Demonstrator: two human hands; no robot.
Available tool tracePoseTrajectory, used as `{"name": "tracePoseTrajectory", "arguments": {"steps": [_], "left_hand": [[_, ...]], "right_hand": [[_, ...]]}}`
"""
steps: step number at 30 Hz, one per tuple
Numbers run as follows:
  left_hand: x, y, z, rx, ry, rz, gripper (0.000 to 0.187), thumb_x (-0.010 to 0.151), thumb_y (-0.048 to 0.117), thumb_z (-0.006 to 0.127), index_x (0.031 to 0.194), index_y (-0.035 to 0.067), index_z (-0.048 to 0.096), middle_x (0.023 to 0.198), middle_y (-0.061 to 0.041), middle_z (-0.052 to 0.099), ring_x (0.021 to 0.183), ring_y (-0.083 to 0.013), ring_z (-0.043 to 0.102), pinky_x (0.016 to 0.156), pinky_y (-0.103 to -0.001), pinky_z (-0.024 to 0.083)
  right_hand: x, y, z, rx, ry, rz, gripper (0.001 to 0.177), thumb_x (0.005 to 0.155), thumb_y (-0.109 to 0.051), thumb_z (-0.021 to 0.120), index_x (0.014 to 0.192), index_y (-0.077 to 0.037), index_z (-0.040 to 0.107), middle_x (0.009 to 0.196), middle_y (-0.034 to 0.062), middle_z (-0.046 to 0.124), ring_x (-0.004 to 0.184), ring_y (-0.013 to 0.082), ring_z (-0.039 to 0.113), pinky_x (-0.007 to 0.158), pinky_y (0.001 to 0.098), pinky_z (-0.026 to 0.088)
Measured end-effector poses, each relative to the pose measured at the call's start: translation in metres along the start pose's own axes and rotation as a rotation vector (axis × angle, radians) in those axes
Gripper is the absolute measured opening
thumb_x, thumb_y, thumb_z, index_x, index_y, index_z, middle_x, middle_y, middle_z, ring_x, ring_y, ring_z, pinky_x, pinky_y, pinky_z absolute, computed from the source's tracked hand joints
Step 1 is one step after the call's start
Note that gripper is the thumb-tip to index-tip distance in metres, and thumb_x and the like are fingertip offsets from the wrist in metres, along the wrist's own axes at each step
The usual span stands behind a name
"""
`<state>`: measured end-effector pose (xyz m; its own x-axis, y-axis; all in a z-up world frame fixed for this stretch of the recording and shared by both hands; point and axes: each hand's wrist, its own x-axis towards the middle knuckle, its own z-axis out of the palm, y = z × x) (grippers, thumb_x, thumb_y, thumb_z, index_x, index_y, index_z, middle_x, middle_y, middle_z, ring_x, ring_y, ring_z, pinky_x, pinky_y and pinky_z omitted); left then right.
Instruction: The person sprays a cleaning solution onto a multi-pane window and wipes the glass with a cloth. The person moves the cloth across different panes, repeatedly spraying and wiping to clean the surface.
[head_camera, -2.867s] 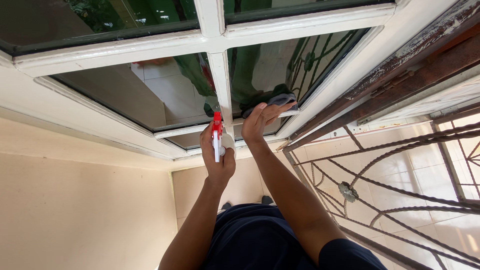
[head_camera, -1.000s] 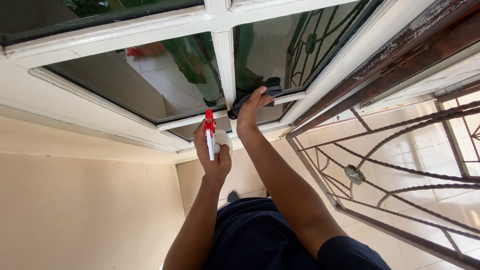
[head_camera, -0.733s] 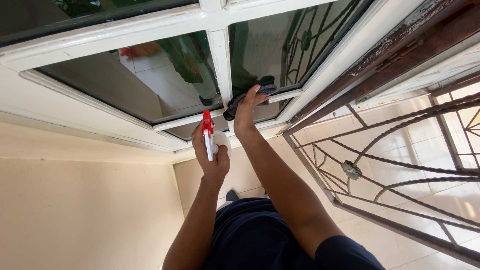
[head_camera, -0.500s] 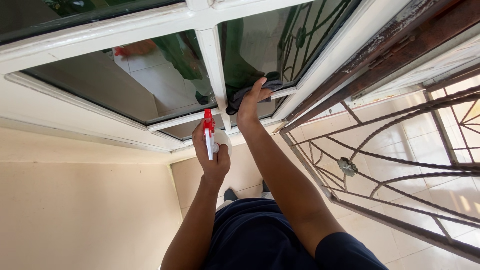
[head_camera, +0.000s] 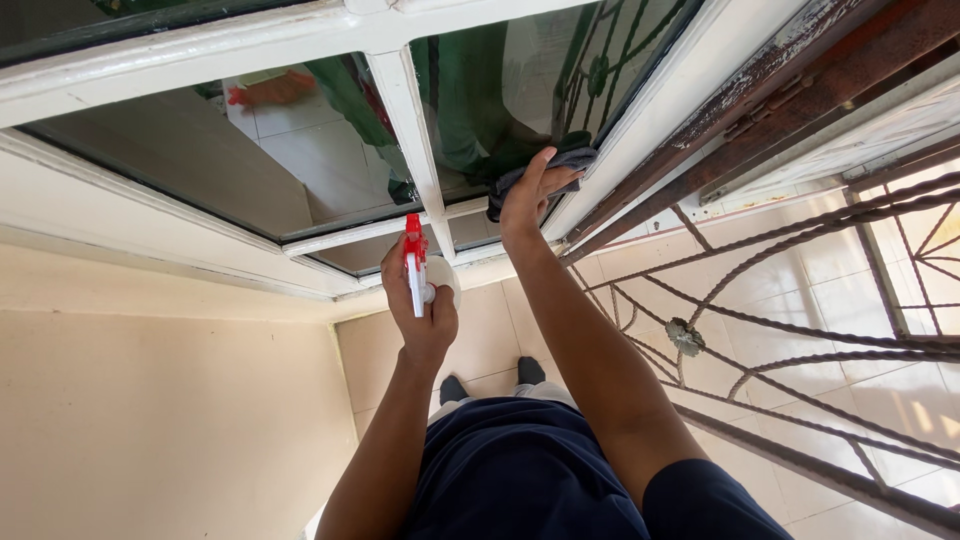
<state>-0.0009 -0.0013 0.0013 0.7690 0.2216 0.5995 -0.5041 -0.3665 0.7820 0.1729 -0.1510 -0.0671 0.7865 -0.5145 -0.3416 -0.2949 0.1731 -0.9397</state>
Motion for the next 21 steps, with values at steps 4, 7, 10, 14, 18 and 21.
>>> {"name": "tracePoseTrajectory", "arguments": {"steps": [4, 7, 10, 14, 18, 21], "left_hand": [[-0.002, 0.001, 0.004, -0.042, 0.005, -0.016, 0.078, 0.075, -0.013, 0.048, 0.152, -0.002, 0.037, 0.136, -0.017, 0.050, 0.127, -0.0269, 0.054, 0.115, -0.039, 0.043], [-0.005, 0.001, 0.006, -0.048, 0.003, -0.038, 0.079, 0.074, -0.013, 0.048, 0.152, -0.003, 0.037, 0.136, -0.018, 0.050, 0.128, -0.0269, 0.054, 0.115, -0.039, 0.044], [-0.009, 0.002, 0.007, -0.005, 0.004, -0.038, 0.079, 0.074, -0.013, 0.048, 0.152, -0.003, 0.037, 0.136, -0.018, 0.051, 0.127, -0.0270, 0.055, 0.114, -0.039, 0.044], [-0.012, 0.003, 0.008, -0.019, 0.018, -0.042, 0.080, 0.073, -0.013, 0.047, 0.152, -0.002, 0.037, 0.135, -0.017, 0.051, 0.125, -0.0257, 0.055, 0.112, -0.039, 0.045], [-0.017, 0.002, 0.007, -0.087, 0.027, -0.046, 0.081, 0.073, -0.014, 0.044, 0.152, -0.002, 0.036, 0.137, -0.017, 0.050, 0.129, -0.0265, 0.054, 0.115, -0.040, 0.044], [-0.018, 0.004, 0.002, -0.020, 0.038, -0.057, 0.081, 0.073, -0.013, 0.046, 0.152, -0.001, 0.037, 0.136, -0.017, 0.049, 0.126, -0.0256, 0.054, 0.111, -0.039, 0.045]], "right_hand": [[0.006, 0.008, -0.003, -0.063, -0.010, -0.078, 0.115, 0.083, -0.088, 0.011, 0.154, -0.008, -0.032, 0.165, 0.0088, -0.036, 0.156, 0.0290, -0.019, 0.120, 0.0542, -0.007], [0.009, 0.016, -0.001, -0.112, 0.011, -0.130, 0.115, 0.084, -0.087, 0.009, 0.153, -0.006, -0.035, 0.164, 0.0122, -0.038, 0.155, 0.0309, -0.021, 0.120, 0.0561, -0.007], [0.008, 0.022, 0.003, -0.178, 0.038, -0.205, 0.112, 0.088, -0.085, 0.007, 0.152, -0.004, -0.035, 0.164, 0.0165, -0.038, 0.156, 0.0333, -0.024, 0.118, 0.0595, -0.006], [0.001, 0.020, 0.006, -0.233, 0.080, -0.340, 0.105, 0.095, -0.079, 0.008, 0.153, -0.003, -0.034, 0.163, 0.0228, -0.039, 0.156, 0.0391, -0.025, 0.117, 0.0643, -0.005], [-0.011, 0.015, 0.005, -0.303, 0.084, -0.532, 0.097, 0.103, -0.070, 0.011, 0.154, -0.001, -0.032, 0.163, 0.0273, -0.036, 0.156, 0.0460, -0.022, 0.117, 0.0671, -0.004], [-0.020, -0.001, 0.004, -0.367, 0.162, -0.827, 0.089, 0.110, -0.062, 0.016, 0.158, 0.001, -0.026, 0.167, 0.0288, -0.033, 0.160, 0.0504, -0.021, 0.120, 0.0682, -0.005]]}}
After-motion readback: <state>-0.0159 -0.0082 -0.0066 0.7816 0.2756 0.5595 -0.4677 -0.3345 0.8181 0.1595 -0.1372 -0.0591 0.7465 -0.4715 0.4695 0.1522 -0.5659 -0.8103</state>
